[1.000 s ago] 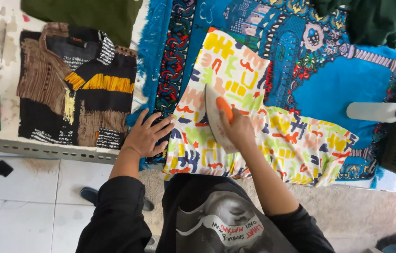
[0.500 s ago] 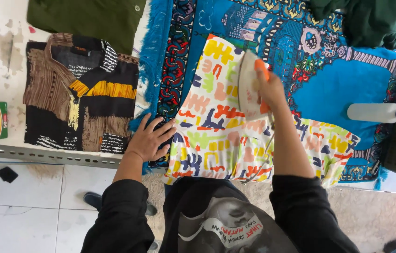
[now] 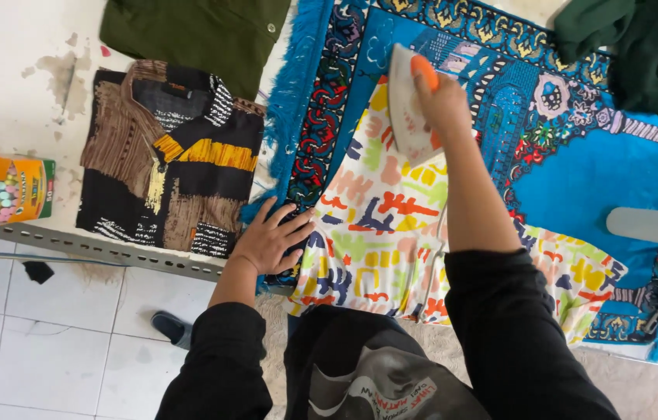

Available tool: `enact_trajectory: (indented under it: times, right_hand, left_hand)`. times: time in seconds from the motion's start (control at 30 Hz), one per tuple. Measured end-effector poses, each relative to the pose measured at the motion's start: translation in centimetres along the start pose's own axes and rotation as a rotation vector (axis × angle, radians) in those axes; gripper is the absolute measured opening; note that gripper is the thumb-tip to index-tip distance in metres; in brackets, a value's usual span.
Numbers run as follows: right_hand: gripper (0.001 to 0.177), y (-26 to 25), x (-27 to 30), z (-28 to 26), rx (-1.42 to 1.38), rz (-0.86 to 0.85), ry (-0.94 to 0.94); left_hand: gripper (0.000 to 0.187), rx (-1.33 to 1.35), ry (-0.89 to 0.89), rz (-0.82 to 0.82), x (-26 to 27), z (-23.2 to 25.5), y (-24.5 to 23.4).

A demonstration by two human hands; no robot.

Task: The person irons a colorful patterned shirt on a blue patterned mat. They spray the shirt with water from a spray bottle, smooth it with their hands, and use an iron to press the fabric. The shirt is repositioned and ironed again after being flipped.

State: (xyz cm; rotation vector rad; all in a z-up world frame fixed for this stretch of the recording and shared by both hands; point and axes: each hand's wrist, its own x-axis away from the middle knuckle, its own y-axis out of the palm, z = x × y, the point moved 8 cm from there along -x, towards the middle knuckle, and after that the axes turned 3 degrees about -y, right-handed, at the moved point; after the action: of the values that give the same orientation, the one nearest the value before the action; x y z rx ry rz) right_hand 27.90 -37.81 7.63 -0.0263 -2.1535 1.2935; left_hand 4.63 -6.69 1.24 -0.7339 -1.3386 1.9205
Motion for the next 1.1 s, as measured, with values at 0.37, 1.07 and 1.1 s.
enact_trajectory:
  times: [0.37,1.07,1.1]
  right_hand:
    - [0.053,10.4,15.3,2.3,0.054,-0.401,-0.253]
    - [0.055,10.3,15.7,3.1,-0.075,-0.323,-0.178]
    - [0.059,10.5,17.5,1.7,0.101,-0.316,-0.264]
  left_hand:
    - [0.06,-0.03,-0.028,0.179,0.6,-0.6,1.4]
    - [0.06,-0.03,-0.025,0.163,0.4,-0.4,1.4]
    - [0.059,-0.028,-0.02,0.171,0.4,-0.4,1.5]
